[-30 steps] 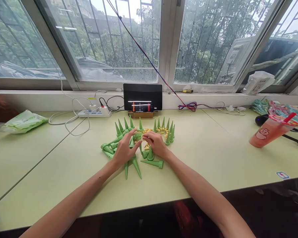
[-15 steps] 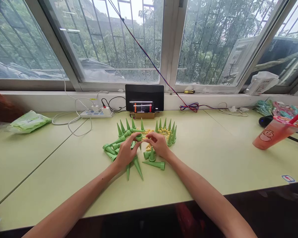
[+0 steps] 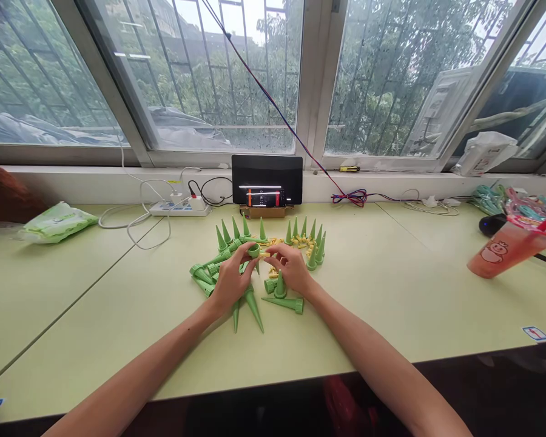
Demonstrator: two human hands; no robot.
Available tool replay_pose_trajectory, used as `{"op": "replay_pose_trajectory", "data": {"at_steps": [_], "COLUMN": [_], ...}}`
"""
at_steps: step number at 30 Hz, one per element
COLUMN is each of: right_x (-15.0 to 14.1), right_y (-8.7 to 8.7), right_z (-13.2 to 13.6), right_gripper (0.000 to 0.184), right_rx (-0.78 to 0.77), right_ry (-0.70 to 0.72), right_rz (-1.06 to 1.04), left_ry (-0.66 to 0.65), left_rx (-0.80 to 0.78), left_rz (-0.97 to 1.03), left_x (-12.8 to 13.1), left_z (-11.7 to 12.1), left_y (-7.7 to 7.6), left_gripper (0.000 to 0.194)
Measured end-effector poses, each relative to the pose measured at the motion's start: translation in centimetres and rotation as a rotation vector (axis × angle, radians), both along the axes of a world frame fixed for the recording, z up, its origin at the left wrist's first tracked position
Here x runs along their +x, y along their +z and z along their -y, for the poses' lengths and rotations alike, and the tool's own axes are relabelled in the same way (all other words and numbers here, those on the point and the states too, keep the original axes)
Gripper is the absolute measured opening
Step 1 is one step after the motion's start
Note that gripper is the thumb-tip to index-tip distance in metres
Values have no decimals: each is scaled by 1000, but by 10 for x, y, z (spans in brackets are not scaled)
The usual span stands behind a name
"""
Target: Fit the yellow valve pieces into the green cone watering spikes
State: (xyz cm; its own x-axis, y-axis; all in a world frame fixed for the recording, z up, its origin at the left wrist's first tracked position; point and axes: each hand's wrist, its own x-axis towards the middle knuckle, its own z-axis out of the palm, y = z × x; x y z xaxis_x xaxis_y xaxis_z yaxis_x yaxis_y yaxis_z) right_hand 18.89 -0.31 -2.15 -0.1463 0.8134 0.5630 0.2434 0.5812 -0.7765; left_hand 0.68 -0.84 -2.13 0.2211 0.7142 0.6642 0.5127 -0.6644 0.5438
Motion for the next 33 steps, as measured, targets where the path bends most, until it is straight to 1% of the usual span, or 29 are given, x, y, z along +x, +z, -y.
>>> {"op": "replay_pose_trajectory", "data": {"at_steps": [4,10,17,21,24,27,33], "right_x": [1,3,3,3,4,4,4], "right_y": [-2,-6,-4,-3,-4,-6,-8], "right_z": [-3,-6,-5,-5,-6,-6,-8], "right_gripper": [21,24,27,27,23,23,20], "right_rx": [14,59,116,105,67,38,51], "right_ry": [-9,-24,-53,-36,-32,-14,-9], "right_rz": [30,81,137,154,122,96,91], "left_ry": [-13,0,-2,4,7,7,2], "left_rx": [-2,-5,-3,-5,-14,-23,-17], "left_rz": [2,-5,-4,-7,-3,5,13], "left_x": [0,1,1,2,2,2,2], "left_z": [-1,1,1,1,1,2,2], "left_y": [0,1,0,0,0,0,0], "left_gripper": [34,33,33,33,32,32,33]}}
